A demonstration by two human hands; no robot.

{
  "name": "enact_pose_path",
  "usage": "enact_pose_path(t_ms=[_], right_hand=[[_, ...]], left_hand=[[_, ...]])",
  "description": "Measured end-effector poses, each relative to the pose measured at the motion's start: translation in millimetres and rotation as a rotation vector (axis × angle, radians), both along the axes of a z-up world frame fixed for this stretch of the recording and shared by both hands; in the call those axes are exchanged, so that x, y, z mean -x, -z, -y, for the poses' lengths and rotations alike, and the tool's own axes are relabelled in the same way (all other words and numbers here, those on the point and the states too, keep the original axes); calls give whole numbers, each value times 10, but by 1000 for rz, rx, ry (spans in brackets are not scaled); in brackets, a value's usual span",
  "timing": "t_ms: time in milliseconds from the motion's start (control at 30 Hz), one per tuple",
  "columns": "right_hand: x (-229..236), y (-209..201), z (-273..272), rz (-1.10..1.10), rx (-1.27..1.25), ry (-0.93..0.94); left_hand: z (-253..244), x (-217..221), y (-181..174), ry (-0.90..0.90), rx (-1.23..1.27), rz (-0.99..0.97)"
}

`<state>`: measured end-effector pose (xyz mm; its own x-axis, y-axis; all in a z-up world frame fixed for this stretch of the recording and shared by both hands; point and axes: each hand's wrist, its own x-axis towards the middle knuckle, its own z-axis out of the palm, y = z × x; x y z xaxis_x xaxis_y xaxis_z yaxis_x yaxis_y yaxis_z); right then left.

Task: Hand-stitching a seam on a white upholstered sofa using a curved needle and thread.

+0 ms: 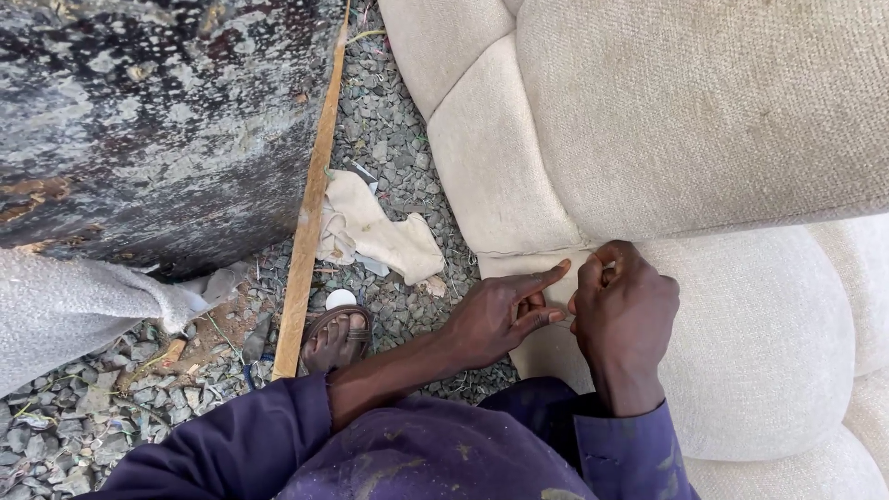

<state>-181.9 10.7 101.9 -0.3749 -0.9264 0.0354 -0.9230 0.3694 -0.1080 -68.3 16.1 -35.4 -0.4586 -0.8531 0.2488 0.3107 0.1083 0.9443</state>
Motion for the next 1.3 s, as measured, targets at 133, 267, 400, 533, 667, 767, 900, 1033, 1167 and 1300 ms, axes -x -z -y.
enact_pose_path(t_ms=[133, 267, 400, 533, 667, 767, 900, 1033, 1167, 1300], right_hand=[[-25, 27, 44, 44, -14, 75], [-122, -46, 54, 63, -2, 101], [-200, -69, -6, 96, 82, 101], [-162, -65, 24, 109, 102, 97], [-240, -100, 63, 84, 54, 119], [-156, -67, 93, 37, -20, 155], [-107, -1, 113, -51, -109, 150], [-200, -22, 106, -145, -194, 146], [-290, -121, 25, -209, -224, 32], [-219, -60, -52, -77, -58, 69]], left_hand=[[-13, 9, 33, -10, 3, -4], [-5, -21, 64, -44, 23, 15], [-32, -59, 96, -67, 10, 41], [-31, 20, 220, -17, -49, -24], [52, -6, 187, 23, -17, 21], [53, 31, 204, 46, -10, 40], [25, 24, 194, 39, 18, 85], [13, -65, 104, 55, 53, 152], [-25, -105, 74, 20, 64, 151], [-50, -84, 88, -9, 43, 162]])
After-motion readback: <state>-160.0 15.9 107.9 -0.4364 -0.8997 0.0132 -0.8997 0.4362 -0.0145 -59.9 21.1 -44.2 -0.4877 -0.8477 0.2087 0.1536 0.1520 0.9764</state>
